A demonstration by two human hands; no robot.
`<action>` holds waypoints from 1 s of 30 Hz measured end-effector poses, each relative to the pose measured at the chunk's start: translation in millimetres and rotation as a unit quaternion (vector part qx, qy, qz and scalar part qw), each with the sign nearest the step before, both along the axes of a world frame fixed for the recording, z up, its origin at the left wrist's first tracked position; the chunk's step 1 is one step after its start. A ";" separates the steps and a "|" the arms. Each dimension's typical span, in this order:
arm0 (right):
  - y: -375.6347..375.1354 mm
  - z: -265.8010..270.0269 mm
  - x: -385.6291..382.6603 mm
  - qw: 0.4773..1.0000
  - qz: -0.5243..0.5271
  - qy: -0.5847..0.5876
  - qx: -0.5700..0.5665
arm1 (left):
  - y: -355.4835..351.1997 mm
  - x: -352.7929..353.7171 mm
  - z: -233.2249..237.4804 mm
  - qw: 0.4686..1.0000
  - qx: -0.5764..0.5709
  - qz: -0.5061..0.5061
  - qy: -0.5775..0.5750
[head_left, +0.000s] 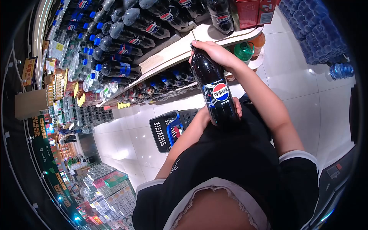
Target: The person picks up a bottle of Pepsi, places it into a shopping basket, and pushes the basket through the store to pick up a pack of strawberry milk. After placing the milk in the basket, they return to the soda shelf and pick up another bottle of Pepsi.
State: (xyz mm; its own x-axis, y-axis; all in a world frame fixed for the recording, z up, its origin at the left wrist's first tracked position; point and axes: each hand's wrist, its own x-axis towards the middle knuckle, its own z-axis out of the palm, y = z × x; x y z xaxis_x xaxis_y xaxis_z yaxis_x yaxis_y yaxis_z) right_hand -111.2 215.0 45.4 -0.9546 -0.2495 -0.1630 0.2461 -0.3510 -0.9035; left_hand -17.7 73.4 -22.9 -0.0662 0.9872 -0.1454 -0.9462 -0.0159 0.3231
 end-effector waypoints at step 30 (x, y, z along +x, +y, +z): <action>10.2 -4.0 7.7 0.999 -0.035 -0.004 -0.016 | 4.7 -2.2 10.6 0.998 -0.032 -0.044 -0.004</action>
